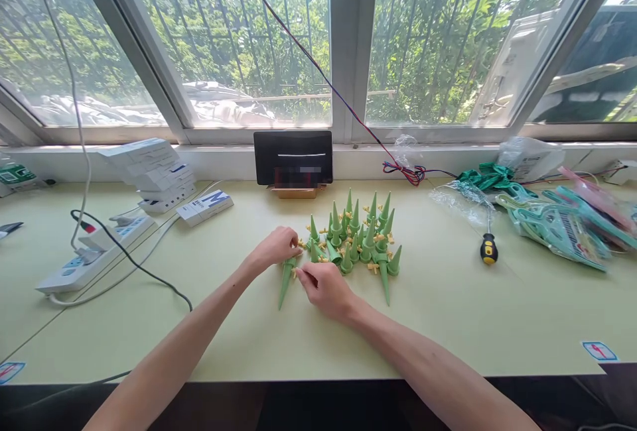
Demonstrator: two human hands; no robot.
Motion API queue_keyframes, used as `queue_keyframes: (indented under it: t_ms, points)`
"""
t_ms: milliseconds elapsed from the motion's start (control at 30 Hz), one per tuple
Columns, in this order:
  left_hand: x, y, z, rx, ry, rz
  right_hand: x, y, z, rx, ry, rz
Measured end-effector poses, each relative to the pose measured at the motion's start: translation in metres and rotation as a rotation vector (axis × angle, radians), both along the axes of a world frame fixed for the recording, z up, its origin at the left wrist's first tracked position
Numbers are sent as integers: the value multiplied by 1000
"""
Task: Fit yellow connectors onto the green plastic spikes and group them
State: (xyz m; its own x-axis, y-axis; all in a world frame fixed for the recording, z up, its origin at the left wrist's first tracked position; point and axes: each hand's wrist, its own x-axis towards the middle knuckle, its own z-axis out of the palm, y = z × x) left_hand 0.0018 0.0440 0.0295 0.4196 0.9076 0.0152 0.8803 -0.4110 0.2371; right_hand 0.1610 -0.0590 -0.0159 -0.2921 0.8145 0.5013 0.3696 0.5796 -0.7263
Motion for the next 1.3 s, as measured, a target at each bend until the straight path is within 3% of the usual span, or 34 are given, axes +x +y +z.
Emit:
queue_keyframes:
  t_ms: [367, 633, 733, 833, 1033, 1167, 1300]
  points:
    - [3, 5, -2, -12, -46, -88, 1, 0, 0, 1, -15, -6]
    - [-3, 3, 17, -33, -151, -269, 1, 1, -1, 7, -8, -14]
    - [-8, -4, 19, -21, -284, -315, 1, 1, -1, 8, -20, 12]
    - [-15, -13, 11, 16, -511, -320, 2, 0, -2, 10, -7, 43]
    - [-23, -35, -17, 128, -862, -180, 4, 1, -1, -11, 22, 51]
    - [-18, -45, -26, 172, -942, -135, 4, 0, 0, -32, 40, 51]
    - [-11, -50, -30, 290, -875, -152, 5, 0, 1, -34, 59, 32]
